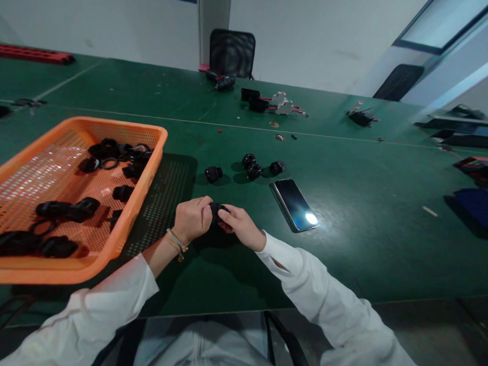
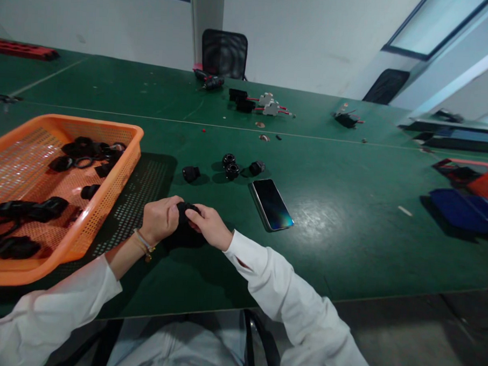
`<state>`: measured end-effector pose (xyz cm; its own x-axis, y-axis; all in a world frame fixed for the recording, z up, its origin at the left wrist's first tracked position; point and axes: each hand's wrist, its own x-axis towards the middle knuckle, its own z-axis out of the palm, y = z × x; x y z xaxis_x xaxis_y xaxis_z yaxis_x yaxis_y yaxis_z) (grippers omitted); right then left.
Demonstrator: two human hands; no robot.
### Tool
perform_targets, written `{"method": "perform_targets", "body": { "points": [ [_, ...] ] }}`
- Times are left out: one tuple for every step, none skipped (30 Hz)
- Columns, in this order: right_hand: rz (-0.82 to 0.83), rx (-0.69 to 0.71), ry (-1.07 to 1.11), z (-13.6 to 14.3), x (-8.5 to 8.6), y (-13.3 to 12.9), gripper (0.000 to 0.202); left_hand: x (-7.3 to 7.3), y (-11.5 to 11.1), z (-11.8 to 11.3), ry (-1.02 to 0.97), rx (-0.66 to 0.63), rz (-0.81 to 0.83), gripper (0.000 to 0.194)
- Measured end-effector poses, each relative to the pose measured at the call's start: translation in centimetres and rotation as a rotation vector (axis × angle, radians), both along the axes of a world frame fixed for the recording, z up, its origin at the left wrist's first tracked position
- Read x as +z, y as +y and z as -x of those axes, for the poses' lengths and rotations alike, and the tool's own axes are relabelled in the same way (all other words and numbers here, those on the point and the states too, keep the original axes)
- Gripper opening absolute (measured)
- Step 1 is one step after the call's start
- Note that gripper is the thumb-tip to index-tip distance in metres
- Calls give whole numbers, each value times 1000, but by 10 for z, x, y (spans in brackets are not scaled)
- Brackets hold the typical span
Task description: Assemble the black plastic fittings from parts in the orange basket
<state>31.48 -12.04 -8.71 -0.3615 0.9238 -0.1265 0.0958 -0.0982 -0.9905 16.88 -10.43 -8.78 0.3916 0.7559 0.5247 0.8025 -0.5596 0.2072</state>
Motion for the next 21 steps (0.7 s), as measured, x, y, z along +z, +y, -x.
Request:
{"method": "perform_targets", "body": {
  "points": [
    [-26,-14,-16,1,1,-1,26,0,0,0,-7,-9,-4,40],
    [-65,-31,-42,1,1,-1,24,1,0,0,-24,-16,0,41],
    [-111,-43,-75,2,2,-2,23,1,-1,0,-51,-19,14,41],
    [-159,-50,-118,2,2,-2,22,2,-1,-1,-86,-17,40,41],
    [-211,-56,-170,2,2,-2,21,3,-2,-2,-129,-9,79,41],
    [-273,-62,-232,2,2,-1,21,3,-2,-3,-178,3,131,41],
    [-347,-71,-301,1,1,0,21,4,-2,-5,-234,20,192,41],
    [-432,-77,-370,0,0,1,21,4,-1,-7,-295,40,259,42],
    [-520,-79,-433,-1,-1,2,23,3,-1,-8,-356,62,326,44],
    [-602,-70,-486,-3,-2,3,26,3,0,-10,-413,83,387,45],
    [-670,-54,-523,-4,-3,5,29,2,1,-11,-461,105,440,47],
    [-722,-34,-548,-5,-4,6,32,1,2,-12,-492,129,480,48],
    [-760,-15,-564,-6,-4,6,34,0,3,-13,-505,151,508,48],
    [-784,-3,-573,-6,-5,6,35,-1,3,-13,-501,170,520,48],
    [-796,3,-580,-6,-6,6,34,-2,3,-13,-484,184,517,47],
    [-797,2,-586,-5,-6,6,33,-3,2,-13,-460,197,504,46],
    [-790,-8,-589,-4,-7,5,32,-3,1,-13,-431,209,484,45],
    [-777,-27,-591,-2,-7,4,30,-4,1,-13,-401,221,459,45],
    [-759,-53,-589,0,-8,2,29,-4,0,-13,-371,233,435,45],
    [-737,-81,-584,2,-8,1,29,-5,-1,-12,-341,244,412,45],
    [-711,-107,-577,5,-8,-1,29,-5,-1,-12,-310,253,390,45]
  ]
}}
